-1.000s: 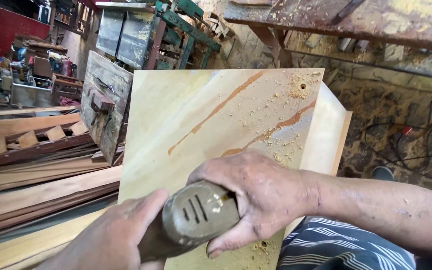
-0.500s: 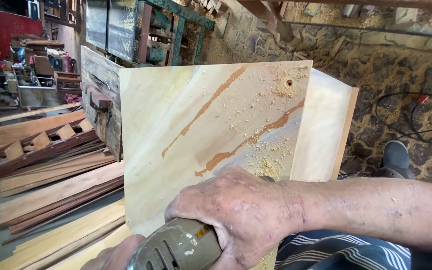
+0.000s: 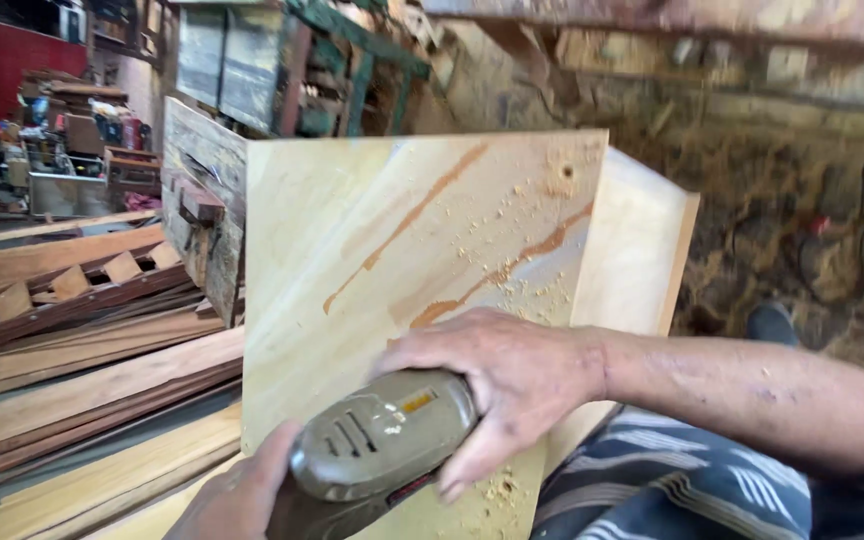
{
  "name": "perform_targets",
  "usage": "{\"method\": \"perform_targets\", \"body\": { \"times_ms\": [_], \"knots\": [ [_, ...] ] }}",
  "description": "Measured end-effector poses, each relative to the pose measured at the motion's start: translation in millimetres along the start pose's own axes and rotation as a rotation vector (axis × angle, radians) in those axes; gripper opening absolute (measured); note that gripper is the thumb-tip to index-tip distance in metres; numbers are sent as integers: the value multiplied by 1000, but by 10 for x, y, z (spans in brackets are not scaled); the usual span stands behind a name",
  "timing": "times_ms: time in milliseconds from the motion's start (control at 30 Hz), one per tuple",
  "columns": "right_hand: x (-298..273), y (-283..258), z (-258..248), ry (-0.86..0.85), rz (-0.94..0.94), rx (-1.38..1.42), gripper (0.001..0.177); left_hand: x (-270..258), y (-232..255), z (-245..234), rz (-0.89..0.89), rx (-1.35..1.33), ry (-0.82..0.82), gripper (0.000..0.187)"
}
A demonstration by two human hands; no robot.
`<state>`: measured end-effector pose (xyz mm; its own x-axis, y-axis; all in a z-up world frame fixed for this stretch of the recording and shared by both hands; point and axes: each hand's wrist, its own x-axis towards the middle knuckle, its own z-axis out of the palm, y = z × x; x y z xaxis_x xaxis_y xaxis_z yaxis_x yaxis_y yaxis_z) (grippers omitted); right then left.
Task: The person changes drill bits on a corded drill and then drills holes into a light-colored wooden panel. The person uses both hands to operate the drill and stabilize the wood during the task.
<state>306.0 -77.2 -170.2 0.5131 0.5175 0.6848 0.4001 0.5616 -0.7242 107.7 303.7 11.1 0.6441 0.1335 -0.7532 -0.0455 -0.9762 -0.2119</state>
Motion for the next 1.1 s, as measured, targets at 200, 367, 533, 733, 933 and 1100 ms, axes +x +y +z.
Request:
{"method": "perform_targets", "body": {
  "times_ms": [200,367,533,733,933,1100],
  "knots": [
    [23,21,135,0,155,52,77,257,807,-1060,69,-157,71,118],
    [79,-25,198,-22,168,28,76,158,899,-1081,209,-143,185,115],
    [103,-42,307,-24,166,-2,77,-32,1317,-1332,278,-405,129,88],
    [17,115,120,-79,203,54,82,-248,1778,-1631,198,-339,180,89],
    [-3,376,-599,453,366,-1806,64,-214,1738,-1601,12,-285,48,90],
    [-222,588,-720,583,557,-1132,38,-202,1983,-1826,-44,-168,-43,98]
  ]
}}
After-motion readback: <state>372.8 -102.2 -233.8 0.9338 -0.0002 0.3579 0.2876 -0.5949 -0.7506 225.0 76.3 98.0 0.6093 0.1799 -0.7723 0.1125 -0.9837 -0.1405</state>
